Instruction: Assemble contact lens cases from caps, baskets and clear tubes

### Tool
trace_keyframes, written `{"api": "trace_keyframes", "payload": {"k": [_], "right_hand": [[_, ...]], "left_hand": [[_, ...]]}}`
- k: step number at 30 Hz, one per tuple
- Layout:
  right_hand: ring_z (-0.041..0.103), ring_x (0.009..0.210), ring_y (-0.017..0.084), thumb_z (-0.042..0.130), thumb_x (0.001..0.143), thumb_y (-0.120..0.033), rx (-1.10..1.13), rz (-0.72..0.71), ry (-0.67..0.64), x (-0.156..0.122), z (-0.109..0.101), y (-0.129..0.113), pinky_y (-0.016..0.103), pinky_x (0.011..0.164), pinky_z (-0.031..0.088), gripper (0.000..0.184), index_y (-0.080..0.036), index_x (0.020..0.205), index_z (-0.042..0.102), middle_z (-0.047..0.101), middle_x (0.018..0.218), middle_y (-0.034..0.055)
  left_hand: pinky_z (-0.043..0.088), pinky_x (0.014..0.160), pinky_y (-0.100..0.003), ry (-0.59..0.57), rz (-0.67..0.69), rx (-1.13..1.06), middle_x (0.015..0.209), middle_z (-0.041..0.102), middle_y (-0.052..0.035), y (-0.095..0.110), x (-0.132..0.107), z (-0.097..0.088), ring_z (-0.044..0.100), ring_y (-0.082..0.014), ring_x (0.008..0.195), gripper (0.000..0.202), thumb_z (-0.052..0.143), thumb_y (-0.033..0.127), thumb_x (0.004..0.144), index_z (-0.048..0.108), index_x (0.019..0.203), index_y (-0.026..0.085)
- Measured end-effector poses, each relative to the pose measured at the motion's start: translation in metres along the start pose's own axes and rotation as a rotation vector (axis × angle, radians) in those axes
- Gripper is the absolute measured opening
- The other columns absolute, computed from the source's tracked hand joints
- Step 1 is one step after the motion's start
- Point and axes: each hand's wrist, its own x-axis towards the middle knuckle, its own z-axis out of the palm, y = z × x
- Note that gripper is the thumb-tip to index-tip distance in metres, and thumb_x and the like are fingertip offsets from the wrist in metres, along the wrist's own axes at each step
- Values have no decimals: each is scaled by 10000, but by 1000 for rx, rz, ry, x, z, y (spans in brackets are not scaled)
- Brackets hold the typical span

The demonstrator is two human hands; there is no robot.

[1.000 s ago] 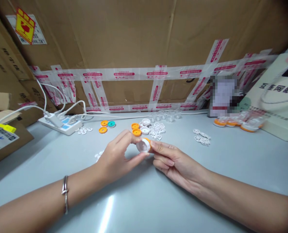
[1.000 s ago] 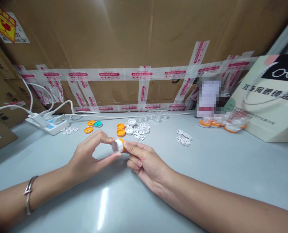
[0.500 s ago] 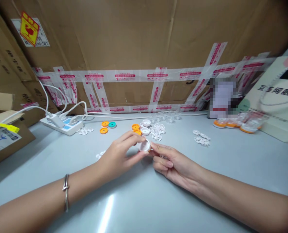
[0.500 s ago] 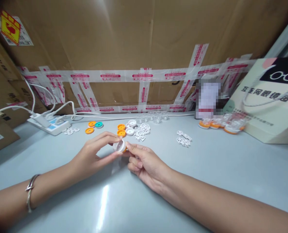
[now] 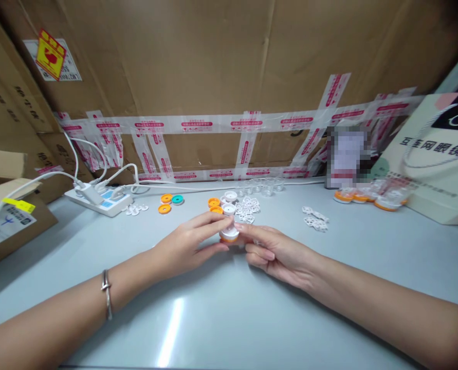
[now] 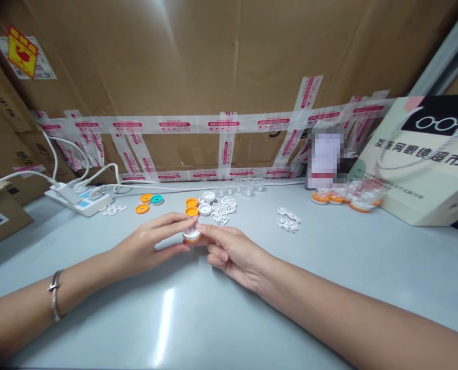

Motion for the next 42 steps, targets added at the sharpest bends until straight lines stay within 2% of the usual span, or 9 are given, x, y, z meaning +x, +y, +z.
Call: {"api": "trace_keyframes", "payload": {"k": [3, 5, 10, 16, 19, 22, 29, 35, 42], "right_hand": [[174, 338, -40, 665, 750, -213, 39, 17, 1, -1, 0, -3, 100, 326, 208, 95, -124, 783, 652, 648, 680, 14], [165, 337, -40, 668, 752, -230, 62, 29, -19, -2, 1, -4, 99, 326, 212, 112, -123, 783, 646, 639, 666, 10], [156, 339, -40, 679, 743, -198, 170, 22, -89, -5, 4, 0, 99, 341, 239, 119, -121, 822, 633, 597, 640, -31], [175, 328, -36, 661, 740, -117, 343, 4, -61, -7, 11, 7, 101, 336, 247, 70, -115, 733, 591, 540, 587, -66], [176, 327, -42, 633, 759, -92, 386, -12, 1, -10, 18, 6, 96, 330, 245, 66, -128, 744, 579, 588, 674, -36], [191, 328, -44, 646, 754, -103, 421, -32, 26, -16, 29, 7, 94, 336, 259, 80, -142, 775, 579, 586, 689, -31], [194, 323, -45, 559, 839, -141, 691, -87, 123, -31, 59, 27, 89, 332, 284, 72, -150, 775, 591, 617, 744, 6], [181, 315, -41, 503, 885, -182, 970, -105, 102, -34, 85, 30, 84, 315, 277, 115, -175, 803, 584, 631, 753, 7], [188, 319, -37, 504, 885, -186, 1081, -124, 95, -29, 101, 25, 88, 298, 270, 82, -197, 832, 565, 606, 749, -25]], "left_hand": [[481, 897, -379, 19, 60, 19, 1182, 546, -141, -1, 0, -2, 523, -190, 1102, 440, 557, 141, 829, 470, 1255, 205], [490, 883, -361, 87, 61, 1, 1139, 575, -136, 0, 2, -2, 546, -181, 1073, 363, 559, 130, 825, 541, 1182, 191], [490, 880, -343, 245, -57, -117, 1030, 654, -103, 8, 5, -2, 605, -167, 989, 247, 596, 122, 798, 632, 1036, 180], [485, 867, -336, 204, -237, -269, 1079, 635, -95, 15, 7, -5, 599, -169, 979, 274, 600, 169, 796, 583, 1069, 166], [437, 925, -363, 210, -250, -249, 1100, 626, -91, 17, 9, -8, 570, -179, 1033, 297, 608, 178, 789, 566, 1083, 166], [455, 884, -347, 189, -233, -257, 1107, 623, -96, 20, 10, -15, 565, -179, 1034, 315, 598, 177, 794, 552, 1105, 160], [465, 879, -363, 36, -204, -292, 1082, 646, -87, 32, 13, -38, 585, -185, 989, 333, 607, 173, 776, 578, 1108, 174], [480, 885, -346, 81, -263, -422, 1048, 661, -82, 42, 16, -49, 601, -193, 973, 274, 630, 211, 777, 620, 1050, 184], [534, 784, -308, 159, -389, -694, 1014, 651, -83, 40, 14, -54, 631, -191, 903, 241, 638, 225, 778, 608, 1010, 169]]}}
